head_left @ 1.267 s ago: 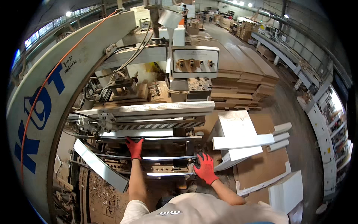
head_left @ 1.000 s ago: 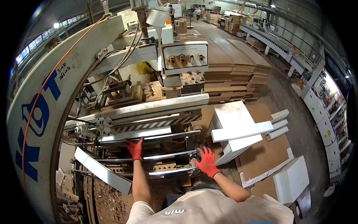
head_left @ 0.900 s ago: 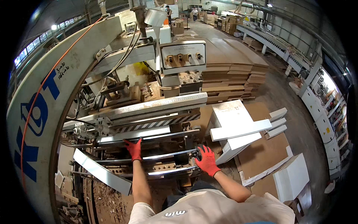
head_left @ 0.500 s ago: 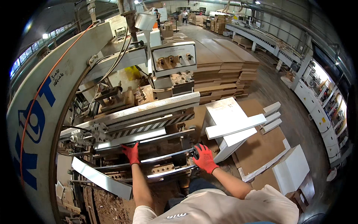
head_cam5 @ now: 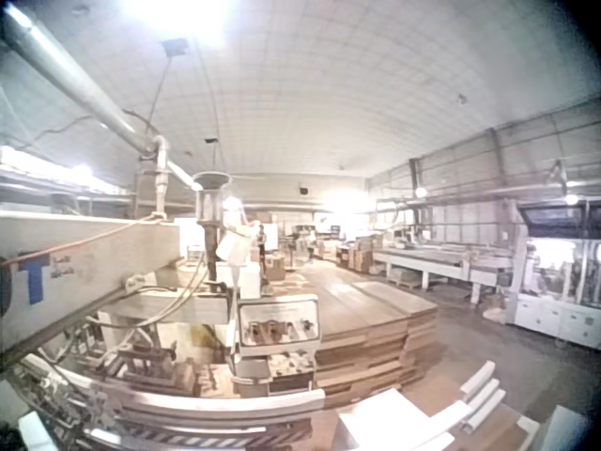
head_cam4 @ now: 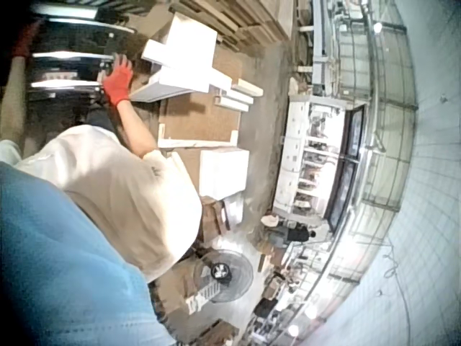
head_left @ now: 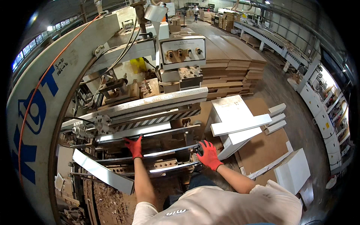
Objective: The person feeds white rectangular panels into an industrial machine one by one and later stacks finished wooden boards onto a pallet.
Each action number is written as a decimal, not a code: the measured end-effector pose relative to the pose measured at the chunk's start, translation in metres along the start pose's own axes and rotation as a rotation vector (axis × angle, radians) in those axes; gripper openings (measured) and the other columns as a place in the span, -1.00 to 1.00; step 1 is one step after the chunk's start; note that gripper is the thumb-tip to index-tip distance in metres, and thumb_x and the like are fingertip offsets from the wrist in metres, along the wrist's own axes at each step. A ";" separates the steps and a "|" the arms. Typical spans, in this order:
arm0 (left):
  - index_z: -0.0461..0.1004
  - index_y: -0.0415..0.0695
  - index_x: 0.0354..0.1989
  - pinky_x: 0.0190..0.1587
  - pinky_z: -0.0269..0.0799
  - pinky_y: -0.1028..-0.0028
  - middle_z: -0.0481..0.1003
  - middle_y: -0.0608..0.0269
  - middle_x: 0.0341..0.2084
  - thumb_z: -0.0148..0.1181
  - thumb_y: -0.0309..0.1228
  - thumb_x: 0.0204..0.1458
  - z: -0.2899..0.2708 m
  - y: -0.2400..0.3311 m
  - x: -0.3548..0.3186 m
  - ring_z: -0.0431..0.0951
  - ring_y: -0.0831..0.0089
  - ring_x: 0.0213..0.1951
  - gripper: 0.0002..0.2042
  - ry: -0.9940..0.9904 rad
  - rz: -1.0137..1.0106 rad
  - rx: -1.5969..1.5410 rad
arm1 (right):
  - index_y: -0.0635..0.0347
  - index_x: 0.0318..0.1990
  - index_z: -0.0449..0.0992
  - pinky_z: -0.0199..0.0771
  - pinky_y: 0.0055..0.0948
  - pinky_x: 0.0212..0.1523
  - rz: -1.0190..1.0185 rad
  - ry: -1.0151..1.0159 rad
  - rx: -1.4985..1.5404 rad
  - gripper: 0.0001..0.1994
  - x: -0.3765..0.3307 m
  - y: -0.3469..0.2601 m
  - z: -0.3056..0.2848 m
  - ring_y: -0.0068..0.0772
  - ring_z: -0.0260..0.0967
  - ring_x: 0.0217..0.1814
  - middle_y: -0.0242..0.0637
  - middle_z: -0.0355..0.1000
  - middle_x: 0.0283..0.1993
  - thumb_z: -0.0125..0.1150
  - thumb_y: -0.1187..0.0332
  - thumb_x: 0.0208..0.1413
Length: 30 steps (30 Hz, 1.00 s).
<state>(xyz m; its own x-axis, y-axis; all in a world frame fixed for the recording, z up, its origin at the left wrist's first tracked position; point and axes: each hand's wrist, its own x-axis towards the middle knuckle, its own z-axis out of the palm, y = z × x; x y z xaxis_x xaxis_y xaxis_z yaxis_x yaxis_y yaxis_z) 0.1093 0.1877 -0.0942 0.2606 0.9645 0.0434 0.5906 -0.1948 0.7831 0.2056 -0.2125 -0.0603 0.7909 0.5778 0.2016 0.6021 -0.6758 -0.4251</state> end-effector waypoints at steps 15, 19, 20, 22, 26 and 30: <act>-0.37 -0.17 0.43 0.29 0.12 0.12 -0.09 -0.43 0.30 0.43 0.04 -0.24 -0.006 0.013 -0.005 0.03 -0.19 0.32 0.22 -0.045 -0.030 -0.057 | 0.07 0.22 0.30 0.00 0.03 0.29 -0.002 0.049 -0.038 -0.33 0.001 -0.001 0.005 0.08 0.04 0.33 -0.04 0.16 0.28 0.29 0.08 -0.09; -0.36 -0.22 0.42 0.32 0.05 0.13 -0.12 -0.43 0.32 0.39 0.07 -0.19 -0.002 -0.003 0.004 -0.04 -0.19 0.35 0.19 0.010 0.052 -0.012 | 0.07 0.19 0.34 -0.08 0.06 0.32 -0.102 0.135 -0.106 -0.36 0.004 -0.029 0.003 0.07 0.03 0.34 -0.02 0.19 0.25 0.29 0.07 -0.08; -0.34 -0.24 0.42 0.34 0.00 0.14 -0.14 -0.41 0.33 0.36 0.09 -0.18 -0.006 0.013 -0.004 -0.10 -0.18 0.37 0.18 -0.045 -0.006 0.003 | 0.07 0.18 0.35 -0.10 0.06 0.33 -0.126 0.152 -0.085 -0.37 0.005 -0.037 0.004 0.07 0.03 0.34 -0.02 0.20 0.24 0.29 0.06 -0.08; -0.28 -0.28 0.41 0.37 -0.06 0.18 -0.14 -0.32 0.36 0.36 0.12 -0.20 -0.008 0.014 -0.003 -0.13 -0.11 0.38 0.17 -0.070 -0.031 -0.026 | 0.17 0.14 0.38 -0.01 0.00 0.33 -0.143 0.098 0.226 -0.43 0.012 -0.062 0.011 0.08 0.09 0.32 0.04 0.23 0.22 0.26 0.10 -0.01; -0.20 -0.35 0.39 0.40 -0.11 0.23 -0.12 -0.27 0.36 0.33 0.21 -0.24 0.005 -0.005 0.002 -0.12 -0.06 0.39 0.20 -0.036 0.054 0.002 | 0.24 0.17 0.33 0.20 -0.07 0.25 -0.262 0.005 0.542 -0.48 0.047 -0.083 0.041 0.21 0.17 0.27 0.14 0.15 0.30 0.19 0.18 0.10; -0.28 -0.34 0.39 0.33 0.04 0.18 -0.10 -0.49 0.30 0.41 0.13 -0.27 0.004 -0.003 0.001 -0.02 -0.23 0.33 0.23 -0.019 -0.010 -0.015 | 0.16 0.18 0.32 0.29 -0.12 0.20 -0.213 -0.099 0.504 -0.49 0.081 -0.114 0.048 0.17 0.20 0.27 0.10 0.15 0.30 0.21 0.19 0.10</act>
<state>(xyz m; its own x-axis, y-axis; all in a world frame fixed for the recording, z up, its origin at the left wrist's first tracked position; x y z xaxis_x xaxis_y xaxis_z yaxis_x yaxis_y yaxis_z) 0.1107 0.1884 -0.0984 0.2699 0.9626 0.0237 0.5821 -0.1827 0.7924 0.1961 -0.0666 -0.0383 0.6288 0.7344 0.2556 0.6014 -0.2510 -0.7585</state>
